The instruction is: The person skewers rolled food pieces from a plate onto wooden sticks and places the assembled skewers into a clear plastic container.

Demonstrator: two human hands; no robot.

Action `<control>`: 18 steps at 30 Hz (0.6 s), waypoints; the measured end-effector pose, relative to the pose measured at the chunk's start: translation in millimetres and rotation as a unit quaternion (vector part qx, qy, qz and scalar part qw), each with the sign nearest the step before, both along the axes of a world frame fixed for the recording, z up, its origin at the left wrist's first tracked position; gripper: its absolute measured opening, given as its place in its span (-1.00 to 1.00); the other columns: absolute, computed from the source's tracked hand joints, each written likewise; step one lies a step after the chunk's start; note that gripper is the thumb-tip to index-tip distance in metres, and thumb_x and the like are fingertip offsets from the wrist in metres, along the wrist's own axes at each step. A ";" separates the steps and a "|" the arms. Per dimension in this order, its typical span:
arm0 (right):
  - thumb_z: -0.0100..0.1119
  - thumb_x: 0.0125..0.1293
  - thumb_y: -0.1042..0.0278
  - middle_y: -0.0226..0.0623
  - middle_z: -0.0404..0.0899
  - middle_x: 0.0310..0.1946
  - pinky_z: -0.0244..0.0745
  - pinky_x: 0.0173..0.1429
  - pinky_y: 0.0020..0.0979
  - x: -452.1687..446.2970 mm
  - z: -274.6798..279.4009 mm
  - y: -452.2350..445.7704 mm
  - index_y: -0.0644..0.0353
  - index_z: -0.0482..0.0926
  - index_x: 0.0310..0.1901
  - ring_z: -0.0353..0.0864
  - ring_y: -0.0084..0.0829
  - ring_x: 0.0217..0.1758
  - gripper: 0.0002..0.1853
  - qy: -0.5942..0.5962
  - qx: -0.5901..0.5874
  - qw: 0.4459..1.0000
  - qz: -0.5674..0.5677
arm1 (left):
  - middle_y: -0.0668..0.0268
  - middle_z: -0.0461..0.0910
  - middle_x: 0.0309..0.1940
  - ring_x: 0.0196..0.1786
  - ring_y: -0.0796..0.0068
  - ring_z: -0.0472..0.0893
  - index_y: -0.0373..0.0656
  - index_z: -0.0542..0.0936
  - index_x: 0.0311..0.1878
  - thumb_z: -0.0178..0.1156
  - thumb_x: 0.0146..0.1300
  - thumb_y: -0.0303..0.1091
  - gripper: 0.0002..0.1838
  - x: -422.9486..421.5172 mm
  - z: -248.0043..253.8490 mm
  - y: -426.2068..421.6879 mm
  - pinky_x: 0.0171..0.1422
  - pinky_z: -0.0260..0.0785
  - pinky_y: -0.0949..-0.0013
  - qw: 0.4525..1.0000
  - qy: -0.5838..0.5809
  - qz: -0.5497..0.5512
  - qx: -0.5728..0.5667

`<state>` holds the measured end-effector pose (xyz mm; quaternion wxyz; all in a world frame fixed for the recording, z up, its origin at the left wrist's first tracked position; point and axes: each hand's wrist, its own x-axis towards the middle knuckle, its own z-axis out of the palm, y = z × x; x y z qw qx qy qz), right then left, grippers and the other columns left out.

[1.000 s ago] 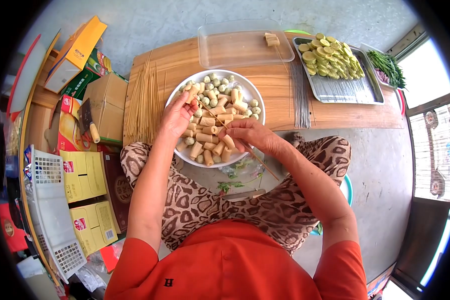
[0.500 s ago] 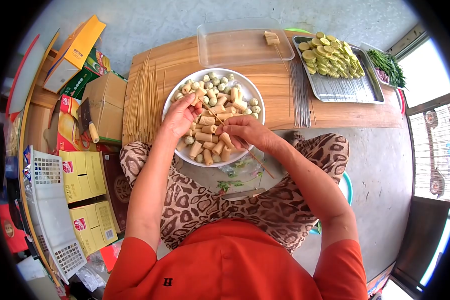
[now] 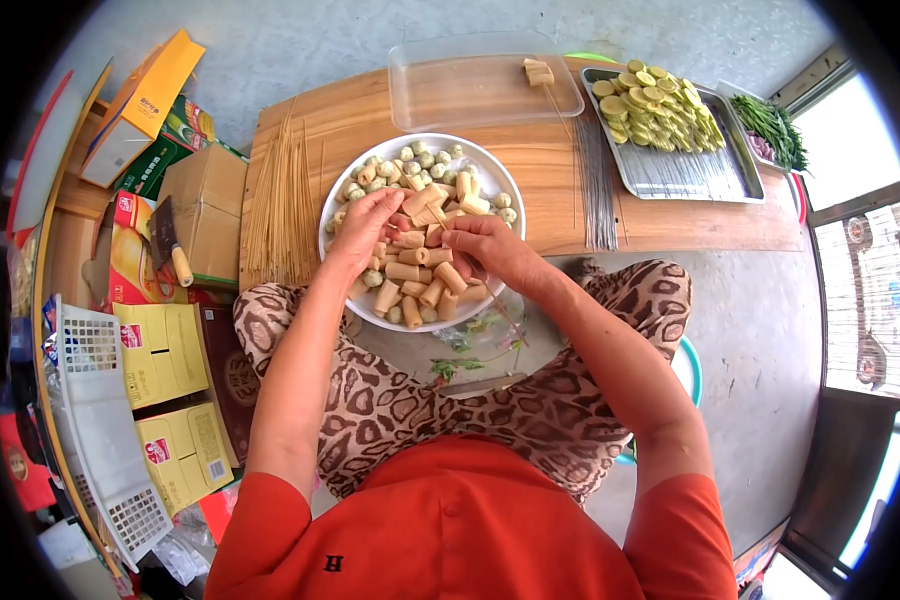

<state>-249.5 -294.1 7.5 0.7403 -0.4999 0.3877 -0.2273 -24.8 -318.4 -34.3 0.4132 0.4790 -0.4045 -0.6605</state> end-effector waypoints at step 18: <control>-0.13 0.46 0.28 -0.60 0.34 -0.71 0.16 -0.50 -0.64 -8.8 6.5 -0.2 0.23 0.56 -0.09 0.27 -0.73 -0.64 -0.73 0.038 -0.031 0.999 -0.018 | 0.24 0.46 -0.28 -0.20 0.27 0.56 -0.21 0.53 -0.34 0.23 0.05 -0.53 -0.90 -14.4 -9.6 21.7 -0.13 0.47 0.26 0.771 -0.567 -0.086 -0.276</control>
